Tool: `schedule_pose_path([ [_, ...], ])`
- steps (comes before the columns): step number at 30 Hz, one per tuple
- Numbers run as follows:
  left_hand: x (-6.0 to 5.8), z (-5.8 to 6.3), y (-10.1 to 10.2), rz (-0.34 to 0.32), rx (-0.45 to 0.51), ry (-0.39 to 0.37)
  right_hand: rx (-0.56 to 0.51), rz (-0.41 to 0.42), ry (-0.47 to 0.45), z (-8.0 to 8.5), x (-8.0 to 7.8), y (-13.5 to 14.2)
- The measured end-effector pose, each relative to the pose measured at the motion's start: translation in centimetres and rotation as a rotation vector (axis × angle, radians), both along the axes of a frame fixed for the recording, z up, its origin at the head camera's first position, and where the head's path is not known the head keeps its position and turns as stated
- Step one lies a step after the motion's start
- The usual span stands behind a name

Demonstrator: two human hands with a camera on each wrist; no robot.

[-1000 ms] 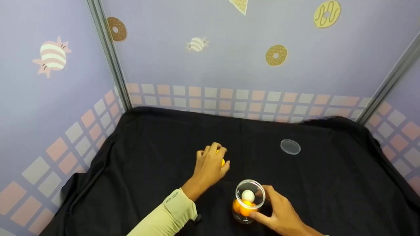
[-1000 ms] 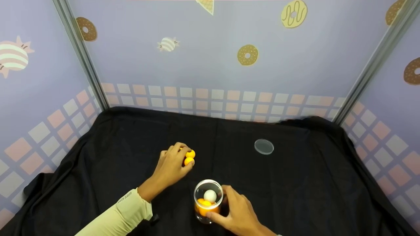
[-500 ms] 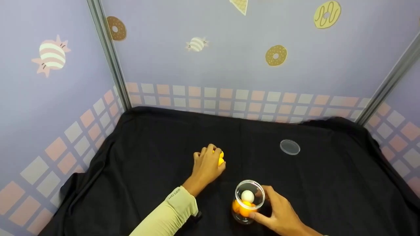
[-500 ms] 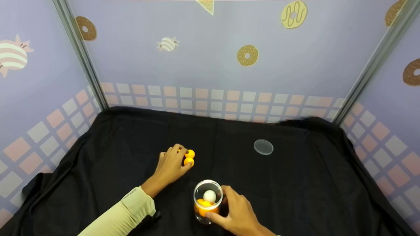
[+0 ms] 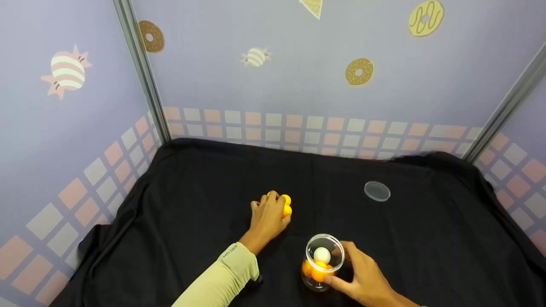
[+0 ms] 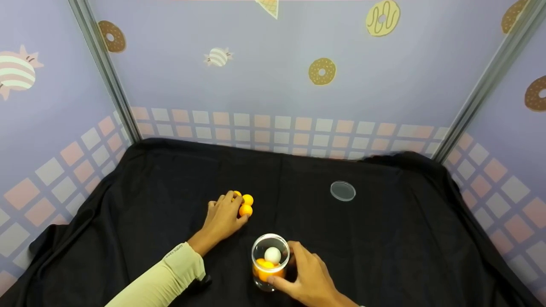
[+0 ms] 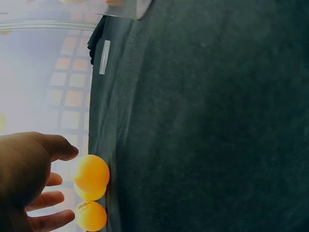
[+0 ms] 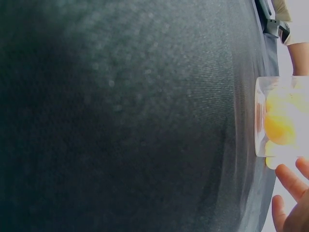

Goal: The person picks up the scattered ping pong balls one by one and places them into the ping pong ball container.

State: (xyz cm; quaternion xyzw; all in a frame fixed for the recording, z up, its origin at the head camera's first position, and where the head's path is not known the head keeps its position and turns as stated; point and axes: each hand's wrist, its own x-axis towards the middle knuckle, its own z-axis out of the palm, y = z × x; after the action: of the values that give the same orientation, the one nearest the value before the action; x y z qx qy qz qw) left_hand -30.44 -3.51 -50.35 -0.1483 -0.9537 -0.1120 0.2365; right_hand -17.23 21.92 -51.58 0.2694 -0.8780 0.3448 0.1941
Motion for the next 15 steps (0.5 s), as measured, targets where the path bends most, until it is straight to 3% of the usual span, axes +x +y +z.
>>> schedule_pose_path([
  [15, -0.53, -1.12, 0.41, 0.038, -0.041, -0.018, -0.013, 0.011, 0.012, 0.11, 0.05, 0.02],
])
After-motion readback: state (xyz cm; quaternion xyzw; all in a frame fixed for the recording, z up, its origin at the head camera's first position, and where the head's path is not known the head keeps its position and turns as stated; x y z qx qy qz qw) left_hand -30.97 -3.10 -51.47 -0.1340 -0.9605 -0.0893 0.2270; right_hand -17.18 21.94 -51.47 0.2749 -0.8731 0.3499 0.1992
